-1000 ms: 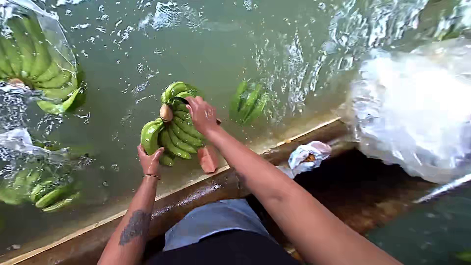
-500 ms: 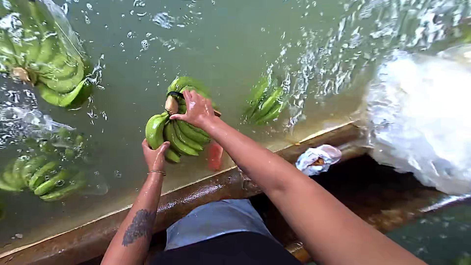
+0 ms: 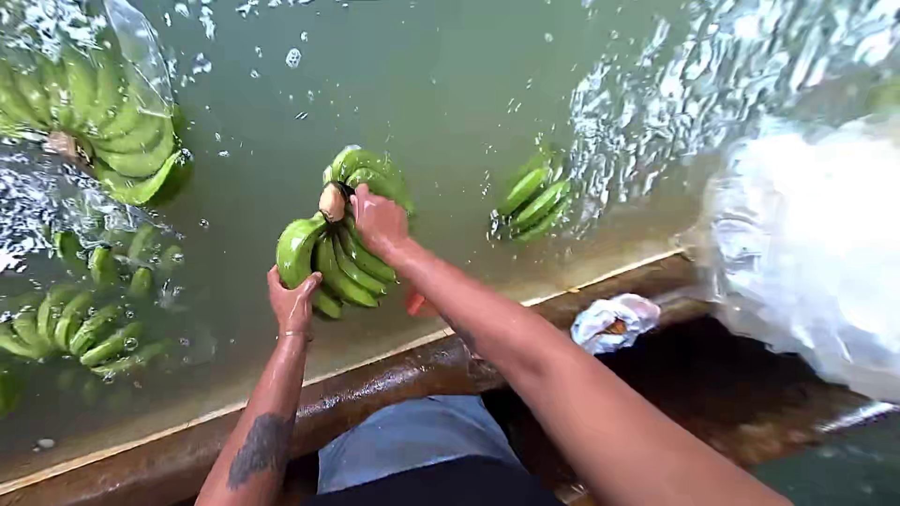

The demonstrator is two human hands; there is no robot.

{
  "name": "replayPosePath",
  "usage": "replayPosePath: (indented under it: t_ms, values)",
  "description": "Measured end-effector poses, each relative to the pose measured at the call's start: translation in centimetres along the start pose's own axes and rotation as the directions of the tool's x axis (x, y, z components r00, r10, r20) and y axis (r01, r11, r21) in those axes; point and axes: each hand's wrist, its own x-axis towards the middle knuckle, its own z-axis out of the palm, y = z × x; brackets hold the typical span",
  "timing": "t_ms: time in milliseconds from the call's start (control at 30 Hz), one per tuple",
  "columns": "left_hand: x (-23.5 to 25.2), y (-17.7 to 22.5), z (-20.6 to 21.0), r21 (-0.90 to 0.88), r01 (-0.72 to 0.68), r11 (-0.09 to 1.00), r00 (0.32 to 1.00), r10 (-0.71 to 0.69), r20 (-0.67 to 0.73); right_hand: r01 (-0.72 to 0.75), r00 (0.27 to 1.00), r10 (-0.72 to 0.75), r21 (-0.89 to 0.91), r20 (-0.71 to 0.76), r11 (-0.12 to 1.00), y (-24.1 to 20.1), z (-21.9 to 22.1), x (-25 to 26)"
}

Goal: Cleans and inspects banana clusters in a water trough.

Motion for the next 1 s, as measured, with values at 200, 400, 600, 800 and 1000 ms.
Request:
replayPosePath:
  t_ms: [200,400,600,800,1000]
  values:
    - [0.2,1.4,0.3,0.003,0.022,1.000,1.000,-0.022,0.015,-0.081,0.997,0.081,0.116,0.010,0.990,0.4,0.7,-1.2]
    - [-0.9,3.0,1.9,0.113,-0.044,0.993,0.999,0.040,0.035,0.030,0.999,-0.035,0.213,0.021,0.977,5.7,0.0,-0.8]
    - [-2.1,3.7,4.2,0.421,-0.173,0.890,0.985,0.158,0.071,-0.281,0.953,0.232,0.847,0.193,0.451,4.2,3.1,-7.2]
    - [0.0,1.8,3.4,0.412,-0.203,0.888,0.975,0.142,0.173,-0.196,0.978,0.057,0.977,0.201,-0.081,3.6,-3.2,-10.3]
    - [0.3,1.6,2.9,0.320,-0.169,0.932,0.974,0.109,0.196,-0.033,0.999,0.037,0.179,-0.020,0.983,9.4,-3.1,-4.1]
